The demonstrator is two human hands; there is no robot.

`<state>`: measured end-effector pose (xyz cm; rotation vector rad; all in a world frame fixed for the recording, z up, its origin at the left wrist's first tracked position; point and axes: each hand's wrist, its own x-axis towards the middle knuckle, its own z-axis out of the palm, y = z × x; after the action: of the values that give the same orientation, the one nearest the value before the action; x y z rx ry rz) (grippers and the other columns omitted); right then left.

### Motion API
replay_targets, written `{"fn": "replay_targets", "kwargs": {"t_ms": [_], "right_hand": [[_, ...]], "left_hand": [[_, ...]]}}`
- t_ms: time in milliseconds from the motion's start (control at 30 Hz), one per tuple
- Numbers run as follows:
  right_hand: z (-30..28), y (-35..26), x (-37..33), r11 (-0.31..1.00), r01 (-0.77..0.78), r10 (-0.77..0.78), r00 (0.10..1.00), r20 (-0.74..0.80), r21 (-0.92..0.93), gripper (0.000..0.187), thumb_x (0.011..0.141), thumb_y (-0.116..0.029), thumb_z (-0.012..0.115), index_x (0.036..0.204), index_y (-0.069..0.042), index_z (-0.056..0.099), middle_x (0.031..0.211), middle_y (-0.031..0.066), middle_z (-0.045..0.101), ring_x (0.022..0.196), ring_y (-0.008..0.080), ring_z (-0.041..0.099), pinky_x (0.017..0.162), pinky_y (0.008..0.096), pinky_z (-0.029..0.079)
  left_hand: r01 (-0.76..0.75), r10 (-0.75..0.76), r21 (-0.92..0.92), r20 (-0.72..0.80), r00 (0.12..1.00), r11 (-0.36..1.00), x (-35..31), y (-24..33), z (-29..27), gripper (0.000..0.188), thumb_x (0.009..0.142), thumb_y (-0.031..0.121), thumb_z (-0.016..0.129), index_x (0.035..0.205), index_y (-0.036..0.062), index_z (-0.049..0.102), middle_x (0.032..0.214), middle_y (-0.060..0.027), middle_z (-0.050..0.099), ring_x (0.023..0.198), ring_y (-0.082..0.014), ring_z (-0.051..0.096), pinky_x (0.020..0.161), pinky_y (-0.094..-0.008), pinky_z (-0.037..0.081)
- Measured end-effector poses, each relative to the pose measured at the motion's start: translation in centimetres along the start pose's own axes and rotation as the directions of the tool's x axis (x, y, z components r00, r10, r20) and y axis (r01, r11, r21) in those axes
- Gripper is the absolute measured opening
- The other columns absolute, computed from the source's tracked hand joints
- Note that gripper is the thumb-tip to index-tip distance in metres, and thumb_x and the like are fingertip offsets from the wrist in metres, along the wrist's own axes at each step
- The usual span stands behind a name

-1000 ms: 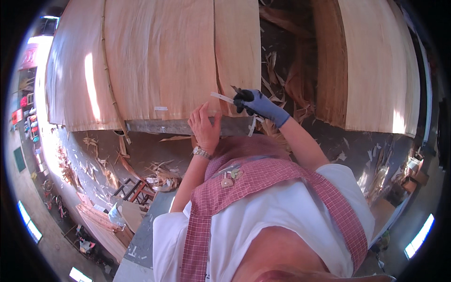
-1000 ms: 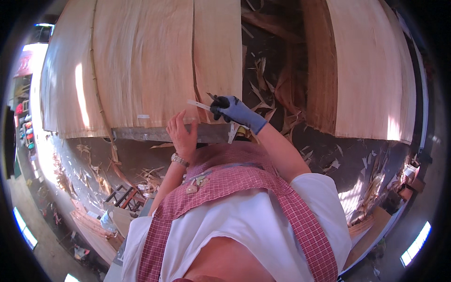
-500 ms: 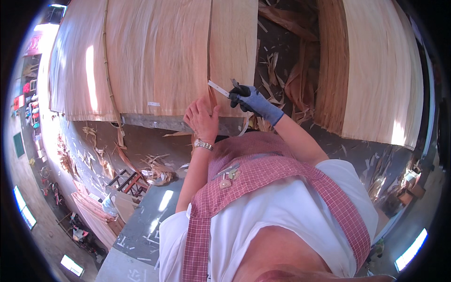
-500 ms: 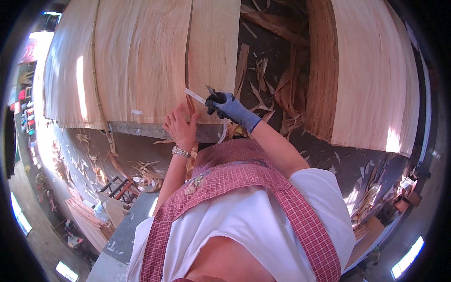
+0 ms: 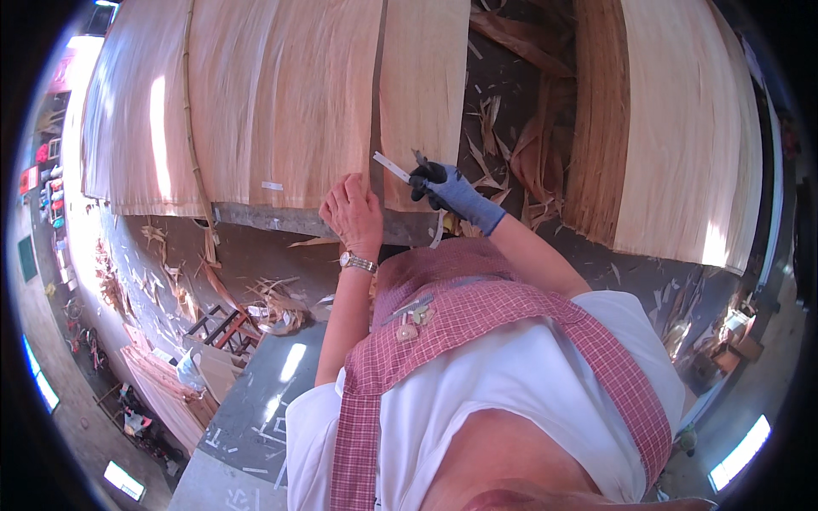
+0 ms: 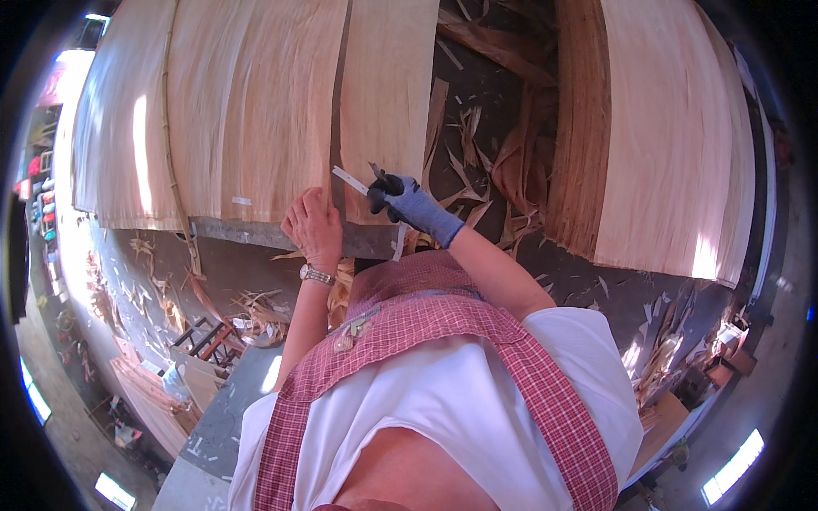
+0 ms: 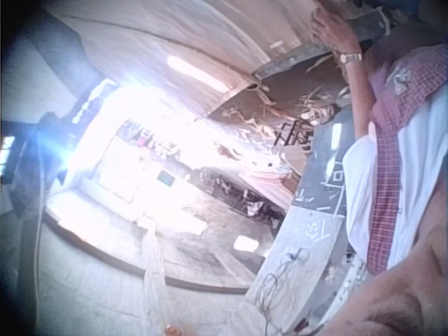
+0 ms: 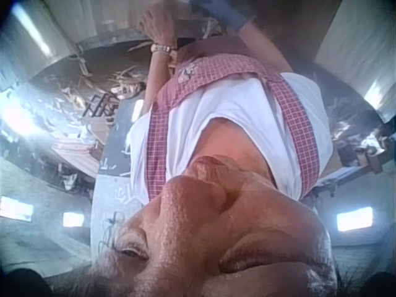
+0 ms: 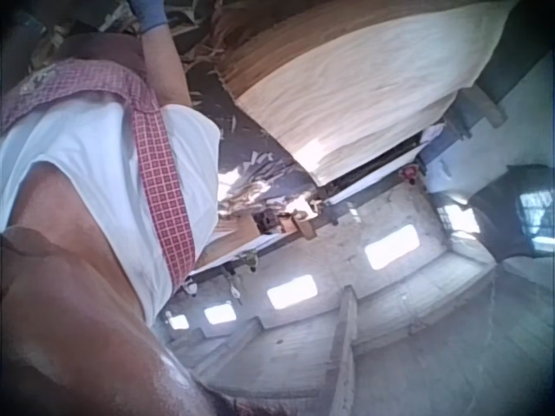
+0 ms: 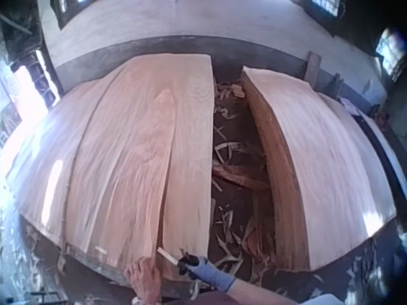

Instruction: The person applies tape to wood veneer sheets, cuts them using a knife and a metal ruler, peels off excess strips, and stacks the prepared sheets on a table.

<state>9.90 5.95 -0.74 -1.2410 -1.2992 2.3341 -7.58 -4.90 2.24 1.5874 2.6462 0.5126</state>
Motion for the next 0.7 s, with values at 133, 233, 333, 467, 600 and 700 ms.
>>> {"fn": "replay_targets", "kwargs": {"t_ms": [133,233,333,467,600,700], "right_hand": [[0.4,-0.5,-0.1,0.999,-0.018,0.018,1.0,0.016,0.033,0.025,0.094,-0.025,0.064,0.107,-0.004,0.064,0.076,0.003,0.067,0.051,0.0055,0.048,0.047,0.0212,0.039],[0.6,-1.4,-0.3,0.996,-0.033,0.029,0.998,0.056,0.088,0.023,0.094,-0.024,0.065,0.106,-0.004,0.064,0.077,0.0033,0.067,0.051,0.0054,0.048,0.047,0.0211,0.039],[0.8,-1.5,0.4,0.999,-0.019,0.016,0.998,0.062,0.051,0.023,0.094,-0.023,0.065,0.106,-0.004,0.065,0.077,0.0031,0.067,0.051,0.005,0.048,0.047,0.021,0.039],[0.6,-0.4,1.2,0.998,-0.041,0.039,0.998,0.039,0.049,0.022,0.094,-0.024,0.064,0.107,-0.006,0.065,0.077,0.001,0.066,0.052,0.0044,0.048,0.049,0.02,0.039],[0.4,-0.1,1.3,0.989,-0.047,0.042,0.998,0.035,0.14,0.022,0.093,-0.024,0.066,0.106,-0.007,0.066,0.076,0.0018,0.066,0.051,0.0049,0.048,0.047,0.0208,0.039],[0.1,-0.4,1.2,0.997,-0.006,0.002,0.999,0.042,0.082,0.022,0.094,-0.024,0.065,0.107,-0.007,0.065,0.076,0.0016,0.066,0.051,0.0047,0.047,0.048,0.0205,0.038]], "left_hand": [[-0.107,0.111,0.069,-0.06,0.992,0.992,-0.3,-0.3,0.4,0.036,0.079,0.018,0.065,0.115,0.0169,0.061,0.11,-0.0035,0.06,0.108,-0.0253,0.054,0.093,-0.0428,0.037],[-0.107,0.109,0.052,-0.025,0.994,0.993,-0.4,-0.6,0.9,0.036,0.08,0.019,0.064,0.116,0.0165,0.062,0.109,-0.0031,0.06,0.104,-0.0256,0.054,0.092,-0.0426,0.037],[-0.121,0.12,0.015,0.03,0.992,0.993,-0.3,-0.6,0.9,0.036,0.084,0.025,0.064,0.119,0.0164,0.062,0.107,-0.0038,0.061,0.102,-0.0266,0.054,0.091,-0.0419,0.038],[-0.094,0.096,-0.043,0.038,0.995,0.995,-0.7,0.6,-0.3,0.04,0.088,0.036,0.063,0.122,0.016,0.062,0.11,-0.0058,0.06,0.105,-0.0272,0.054,0.09,-0.0425,0.037],[-0.115,0.115,-0.02,-0.011,0.993,0.993,-1.2,0.8,-0.1,0.044,0.089,0.043,0.063,0.123,0.0156,0.06,0.114,-0.0068,0.059,0.108,-0.028,0.053,0.091,-0.0442,0.036],[-0.072,0.072,-0.015,-0.033,0.997,0.997,-1.2,1.3,0.1,0.041,0.088,0.042,0.064,0.118,0.0148,0.061,0.113,-0.0065,0.059,0.109,-0.028,0.052,0.092,-0.0448,0.035]]}}
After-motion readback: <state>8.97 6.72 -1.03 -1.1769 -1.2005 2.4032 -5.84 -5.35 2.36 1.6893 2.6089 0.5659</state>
